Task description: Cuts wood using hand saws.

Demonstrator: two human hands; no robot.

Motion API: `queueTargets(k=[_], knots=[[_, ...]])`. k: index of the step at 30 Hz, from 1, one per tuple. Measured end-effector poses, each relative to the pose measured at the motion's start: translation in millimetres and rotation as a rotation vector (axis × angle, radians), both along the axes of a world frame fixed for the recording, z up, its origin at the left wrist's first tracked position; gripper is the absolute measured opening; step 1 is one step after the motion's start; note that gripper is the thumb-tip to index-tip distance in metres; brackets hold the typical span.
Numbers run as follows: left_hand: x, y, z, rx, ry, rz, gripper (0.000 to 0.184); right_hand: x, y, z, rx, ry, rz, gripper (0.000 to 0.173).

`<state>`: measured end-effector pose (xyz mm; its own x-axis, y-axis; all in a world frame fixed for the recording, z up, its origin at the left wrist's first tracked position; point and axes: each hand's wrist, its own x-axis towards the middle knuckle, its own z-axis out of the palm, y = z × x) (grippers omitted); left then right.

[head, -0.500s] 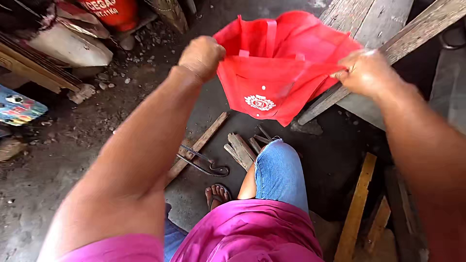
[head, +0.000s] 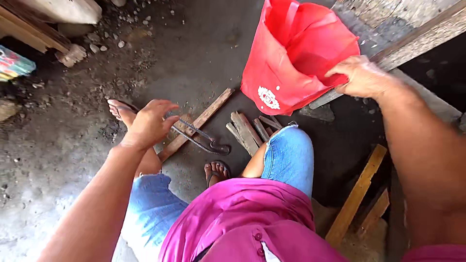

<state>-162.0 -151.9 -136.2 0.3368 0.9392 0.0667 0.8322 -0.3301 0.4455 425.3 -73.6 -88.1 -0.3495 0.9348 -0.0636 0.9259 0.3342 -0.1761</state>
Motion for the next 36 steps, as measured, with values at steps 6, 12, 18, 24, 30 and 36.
queueTargets(k=[6,12,18,24,30,36], knots=[[10.5,-121.3,-60.0,-0.472,-0.112,0.175,0.027,-52.2,-48.2,34.2,0.295,0.210,-0.237,0.039],[109.2,-158.7,-146.4,-0.842,0.092,-0.224,0.079,-226.9,-134.0,-13.6,-0.039,0.175,0.030,0.028],[116.1,-182.8,-171.3,-0.721,0.183,-0.204,0.090,-310.2,-152.4,-98.4,-0.789,-0.479,0.182,0.052],[121.4,-212.4,-142.2,-0.779,-0.011,-0.239,0.082,-316.2,-193.5,-62.2,-0.732,-0.606,0.278,0.025],[127.4,-201.4,-142.2,-0.880,0.088,-0.285,0.086,-309.5,-186.9,-80.4,-0.788,-0.583,0.234,0.028],[99.6,-186.8,-147.1,-0.807,-0.323,-0.050,0.040,-293.2,-94.0,-122.1,-0.706,-0.282,-0.162,0.027]])
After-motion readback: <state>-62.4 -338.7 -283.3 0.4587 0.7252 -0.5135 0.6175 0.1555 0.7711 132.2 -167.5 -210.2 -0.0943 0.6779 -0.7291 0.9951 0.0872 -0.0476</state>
